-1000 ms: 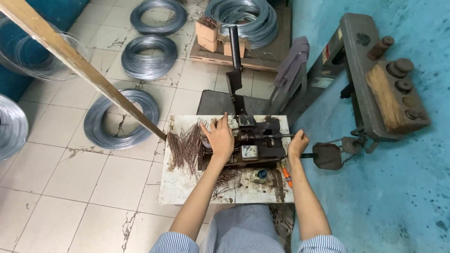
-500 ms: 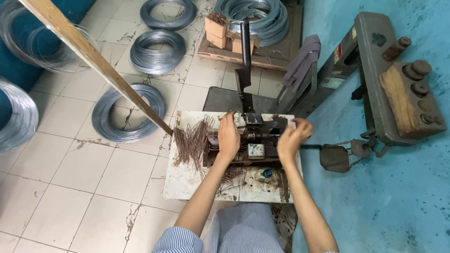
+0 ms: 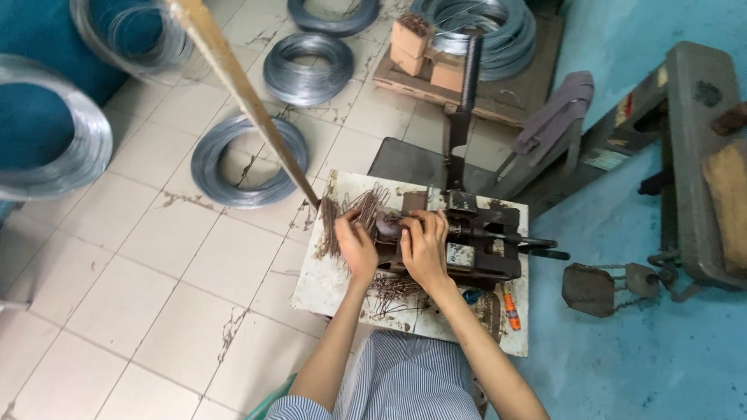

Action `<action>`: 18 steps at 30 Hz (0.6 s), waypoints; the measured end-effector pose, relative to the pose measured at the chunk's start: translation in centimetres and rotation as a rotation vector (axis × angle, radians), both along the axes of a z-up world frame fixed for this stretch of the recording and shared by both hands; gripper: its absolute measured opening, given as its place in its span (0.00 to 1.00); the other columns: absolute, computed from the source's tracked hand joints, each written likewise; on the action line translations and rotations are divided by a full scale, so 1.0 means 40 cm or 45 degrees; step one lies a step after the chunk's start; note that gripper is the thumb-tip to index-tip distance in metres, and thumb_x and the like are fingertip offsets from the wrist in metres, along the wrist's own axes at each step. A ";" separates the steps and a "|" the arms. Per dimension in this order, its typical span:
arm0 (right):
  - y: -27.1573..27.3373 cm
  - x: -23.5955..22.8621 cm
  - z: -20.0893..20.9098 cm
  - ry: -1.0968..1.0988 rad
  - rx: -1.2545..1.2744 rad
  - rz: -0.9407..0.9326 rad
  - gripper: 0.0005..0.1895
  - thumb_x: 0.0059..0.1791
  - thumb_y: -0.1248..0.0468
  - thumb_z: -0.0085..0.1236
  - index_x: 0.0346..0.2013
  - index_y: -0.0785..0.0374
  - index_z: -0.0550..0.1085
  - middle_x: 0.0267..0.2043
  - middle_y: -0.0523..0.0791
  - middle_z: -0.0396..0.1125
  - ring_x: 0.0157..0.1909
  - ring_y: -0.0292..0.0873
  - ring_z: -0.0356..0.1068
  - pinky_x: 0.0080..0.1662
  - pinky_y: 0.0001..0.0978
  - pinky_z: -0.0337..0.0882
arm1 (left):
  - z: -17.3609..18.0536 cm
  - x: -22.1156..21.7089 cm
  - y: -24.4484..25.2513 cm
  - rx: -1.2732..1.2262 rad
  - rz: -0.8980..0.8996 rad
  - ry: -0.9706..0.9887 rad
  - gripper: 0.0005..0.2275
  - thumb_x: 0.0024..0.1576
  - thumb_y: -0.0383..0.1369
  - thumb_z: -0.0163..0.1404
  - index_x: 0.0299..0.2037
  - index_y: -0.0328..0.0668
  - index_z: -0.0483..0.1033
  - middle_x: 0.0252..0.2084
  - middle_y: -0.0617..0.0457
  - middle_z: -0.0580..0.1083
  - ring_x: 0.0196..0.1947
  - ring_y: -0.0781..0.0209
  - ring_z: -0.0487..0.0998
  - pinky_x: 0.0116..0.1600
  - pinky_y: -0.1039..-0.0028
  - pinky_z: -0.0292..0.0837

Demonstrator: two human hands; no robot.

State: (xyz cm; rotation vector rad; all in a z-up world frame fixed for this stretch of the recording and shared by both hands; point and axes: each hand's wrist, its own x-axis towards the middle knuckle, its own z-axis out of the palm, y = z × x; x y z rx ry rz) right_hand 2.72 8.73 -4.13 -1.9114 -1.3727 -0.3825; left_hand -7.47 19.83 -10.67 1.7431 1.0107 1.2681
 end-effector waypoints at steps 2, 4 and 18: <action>0.019 -0.002 -0.029 0.073 -0.075 0.038 0.07 0.56 0.62 0.47 0.47 0.58 0.69 0.52 0.47 0.58 0.64 0.53 0.54 0.72 0.56 0.44 | -0.092 -0.038 0.019 -0.134 0.259 0.311 0.13 0.62 0.25 0.46 0.55 0.27 0.69 0.56 0.25 0.69 0.62 0.27 0.67 0.67 0.47 0.61; 0.024 0.013 -0.044 0.029 -0.133 0.056 0.09 0.58 0.59 0.45 0.49 0.58 0.69 0.53 0.48 0.59 0.66 0.54 0.54 0.73 0.57 0.41 | -0.206 -0.091 0.044 -0.318 0.217 0.467 0.10 0.61 0.27 0.47 0.52 0.37 0.72 0.52 0.34 0.71 0.57 0.33 0.71 0.62 0.49 0.67; -0.025 0.014 0.083 0.218 -0.635 0.128 0.24 0.57 0.57 0.47 0.67 0.58 0.60 0.67 0.56 0.51 0.78 0.63 0.36 0.70 0.73 0.24 | -0.283 0.006 0.152 -0.746 0.050 1.381 0.18 0.61 0.50 0.47 0.54 0.52 0.74 0.56 0.50 0.77 0.64 0.50 0.70 0.68 0.55 0.52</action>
